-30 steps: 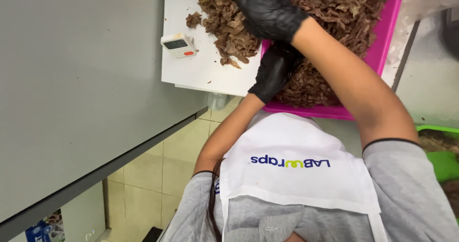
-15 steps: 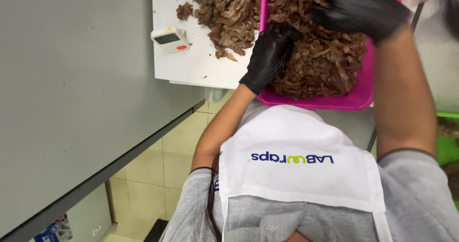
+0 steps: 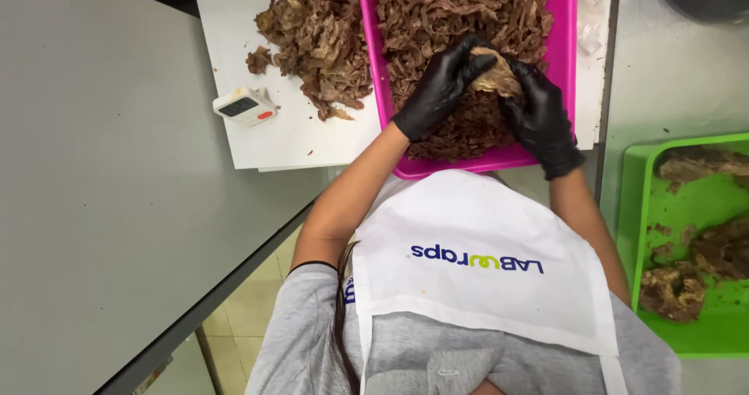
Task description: Shredding cooked meat into smaller pieces by hand in a food preparation setting.
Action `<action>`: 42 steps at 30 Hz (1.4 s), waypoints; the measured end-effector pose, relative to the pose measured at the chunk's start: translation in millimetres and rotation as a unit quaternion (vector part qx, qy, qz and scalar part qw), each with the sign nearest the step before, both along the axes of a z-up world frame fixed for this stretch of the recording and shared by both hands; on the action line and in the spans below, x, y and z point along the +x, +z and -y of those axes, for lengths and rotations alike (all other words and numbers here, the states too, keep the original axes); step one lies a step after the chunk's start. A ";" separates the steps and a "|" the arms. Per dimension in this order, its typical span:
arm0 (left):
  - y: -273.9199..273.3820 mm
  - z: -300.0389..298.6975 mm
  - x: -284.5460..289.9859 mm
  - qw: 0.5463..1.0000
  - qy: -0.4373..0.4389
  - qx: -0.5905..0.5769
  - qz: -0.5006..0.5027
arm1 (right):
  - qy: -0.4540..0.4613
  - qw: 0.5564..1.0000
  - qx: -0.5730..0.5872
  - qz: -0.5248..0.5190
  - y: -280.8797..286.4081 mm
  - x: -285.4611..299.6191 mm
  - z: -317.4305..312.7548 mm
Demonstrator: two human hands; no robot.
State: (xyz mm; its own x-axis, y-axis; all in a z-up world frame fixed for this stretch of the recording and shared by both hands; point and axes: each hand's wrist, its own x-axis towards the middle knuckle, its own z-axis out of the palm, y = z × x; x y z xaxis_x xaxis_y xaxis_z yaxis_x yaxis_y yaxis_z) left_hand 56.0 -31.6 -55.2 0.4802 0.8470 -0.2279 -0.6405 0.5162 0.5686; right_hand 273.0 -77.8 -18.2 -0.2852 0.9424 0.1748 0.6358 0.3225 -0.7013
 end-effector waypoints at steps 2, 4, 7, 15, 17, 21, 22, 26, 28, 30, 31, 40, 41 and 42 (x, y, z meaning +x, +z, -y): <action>4.6 -6.9 0.6 0.916 -0.024 0.241 -0.320 | 0.041 0.984 -0.085 -0.148 8.7 5.1 -4.0; -4.9 -9.5 8.1 0.925 -0.017 0.211 -0.316 | 0.047 0.975 -0.126 -0.179 30.4 2.2 -10.3; -20.5 -6.7 -0.8 0.914 0.047 0.267 -0.302 | 0.045 0.946 -0.212 -0.240 25.9 -7.3 -15.9; -2.1 -13.8 -5.9 0.982 0.122 -0.007 -0.141 | 0.060 0.953 -0.209 -0.212 21.8 -35.0 -28.3; 9.8 -9.5 -5.9 0.984 0.146 0.023 -0.098 | 0.115 0.971 -0.150 -0.146 27.6 -34.7 -33.0; 22.3 -4.5 -4.9 0.980 0.122 0.066 -0.143 | 0.130 0.982 -0.033 -0.135 71.5 -61.6 -30.2; 22.6 -4.2 -4.9 0.978 0.109 0.087 -0.155 | 0.084 0.989 -0.006 -0.123 66.1 -60.9 -26.3; 23.3 0.2 -11.7 0.985 0.072 0.121 -0.104 | -0.030 0.995 0.036 -0.090 17.0 -48.3 -17.5; 34.0 -2.4 -13.3 0.983 0.071 0.133 -0.108 | -0.025 0.987 0.030 -0.155 12.4 -45.5 -25.0; 39.9 -2.5 -10.9 0.982 0.066 0.138 -0.111 | -0.023 0.975 0.017 -0.219 5.1 -41.7 -24.4; 41.2 -2.8 -8.3 0.984 0.073 0.128 -0.104 | -0.055 0.949 -0.041 -0.307 0.6 -40.0 -21.8; 27.3 -23.4 -17.6 0.994 0.104 0.023 -0.018 | -0.131 0.884 -0.147 -0.425 37.7 -55.7 -37.1; 20.6 -30.8 -21.4 0.989 0.140 -0.010 0.036 | -0.121 0.883 -0.152 -0.428 40.9 -55.4 -36.4; 34.9 -36.2 -37.2 0.990 0.138 -0.012 0.036 | -0.124 0.882 -0.153 -0.428 33.8 -50.7 -33.0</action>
State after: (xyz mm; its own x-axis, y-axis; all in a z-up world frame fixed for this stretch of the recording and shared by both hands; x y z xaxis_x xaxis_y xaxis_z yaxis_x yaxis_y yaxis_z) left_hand 18.7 4.5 -20.3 0.2472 0.9429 -0.2234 -0.7978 0.3288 0.5053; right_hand 222.3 -44.7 15.6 0.0495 0.9977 -0.0462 -0.1442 -0.0386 -0.9888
